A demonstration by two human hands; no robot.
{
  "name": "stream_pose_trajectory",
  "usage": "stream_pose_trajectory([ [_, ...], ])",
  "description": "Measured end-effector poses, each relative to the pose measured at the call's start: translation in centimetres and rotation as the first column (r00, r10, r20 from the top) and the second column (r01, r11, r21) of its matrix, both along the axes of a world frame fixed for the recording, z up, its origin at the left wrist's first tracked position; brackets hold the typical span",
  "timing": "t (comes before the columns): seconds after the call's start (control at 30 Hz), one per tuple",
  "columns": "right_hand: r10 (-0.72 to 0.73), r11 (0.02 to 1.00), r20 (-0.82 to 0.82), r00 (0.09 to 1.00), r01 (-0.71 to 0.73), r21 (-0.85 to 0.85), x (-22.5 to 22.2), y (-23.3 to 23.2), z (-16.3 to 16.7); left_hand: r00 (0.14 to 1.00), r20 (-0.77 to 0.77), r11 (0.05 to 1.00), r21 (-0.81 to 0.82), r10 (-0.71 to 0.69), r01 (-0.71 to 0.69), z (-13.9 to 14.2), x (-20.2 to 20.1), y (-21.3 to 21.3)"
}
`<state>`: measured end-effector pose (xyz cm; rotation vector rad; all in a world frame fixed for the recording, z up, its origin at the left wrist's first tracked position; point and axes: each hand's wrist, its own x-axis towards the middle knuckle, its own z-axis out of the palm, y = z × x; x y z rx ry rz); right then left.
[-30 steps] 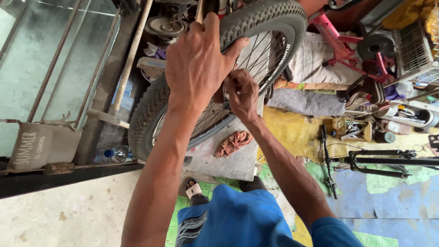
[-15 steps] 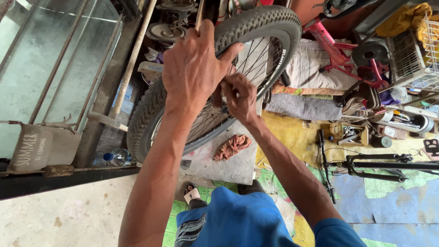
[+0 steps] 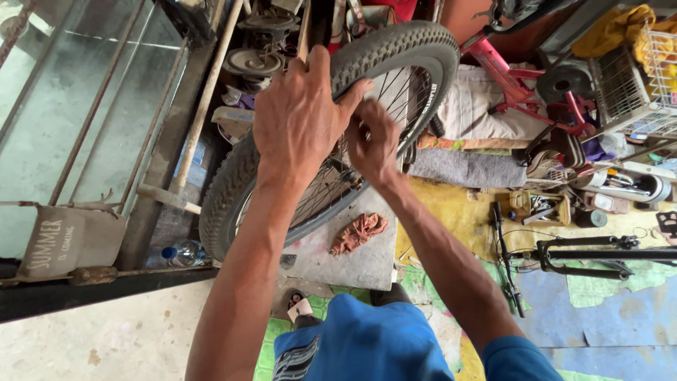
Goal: The person adjusts the spokes on a bicycle wheel using a spoke wrench. Then, the person retrieves a funnel and a bottle of liquid, pours the liquid into a scooter's fuel tank using the funnel, and receives payment.
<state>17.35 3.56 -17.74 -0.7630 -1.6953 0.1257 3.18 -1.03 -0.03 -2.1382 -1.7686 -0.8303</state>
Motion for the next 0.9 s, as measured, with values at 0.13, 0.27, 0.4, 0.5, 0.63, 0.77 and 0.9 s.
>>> stream_pose_trajectory([
  [0.13, 0.081, 0.981, -0.002, 0.997, -0.080, -0.179, -0.2, -3.4, -1.2, 1.000, 0.001, 1.000, -0.003, 0.001, -0.001, 0.0, -0.4, -0.3],
  [0.27, 0.227, 0.825, -0.135, 0.964, -0.264, -0.499, 0.9, -4.7, -0.7, 1.000, -0.026, 0.998, 0.058, -0.003, 0.005, 0.3, -0.7, -0.5],
  [0.4, 0.295, 0.685, -0.285, 0.912, -0.410, -0.603, 1.3, -2.6, 1.7, 1.000, -0.001, 1.000, -0.023, 0.002, -0.002, 0.4, -0.5, -0.7],
  [0.5, 0.420, 0.406, -0.671, 0.611, -0.788, -0.463, 1.4, -1.3, 3.1, 0.999, -0.034, 1.000, 0.006, 0.005, -0.005, 0.4, -0.3, -0.5],
  [0.63, 0.227, 0.614, -0.406, 0.885, -0.454, -0.646, 0.9, -2.2, 2.2, 1.000, -0.004, 0.998, -0.061, 0.007, -0.007, 0.3, -0.1, -0.4],
  [0.77, 0.104, 0.811, -0.151, 0.983, -0.171, -0.560, 0.4, -4.3, -0.2, 1.000, 0.012, 0.986, -0.166, 0.022, -0.019, 0.3, -0.2, -0.6],
  [0.9, -0.033, 0.957, -0.047, 0.998, 0.018, -0.289, -0.3, -4.0, -0.1, 1.000, -0.018, 1.000, -0.014, 0.001, -0.001, 0.6, -0.4, -0.6],
])
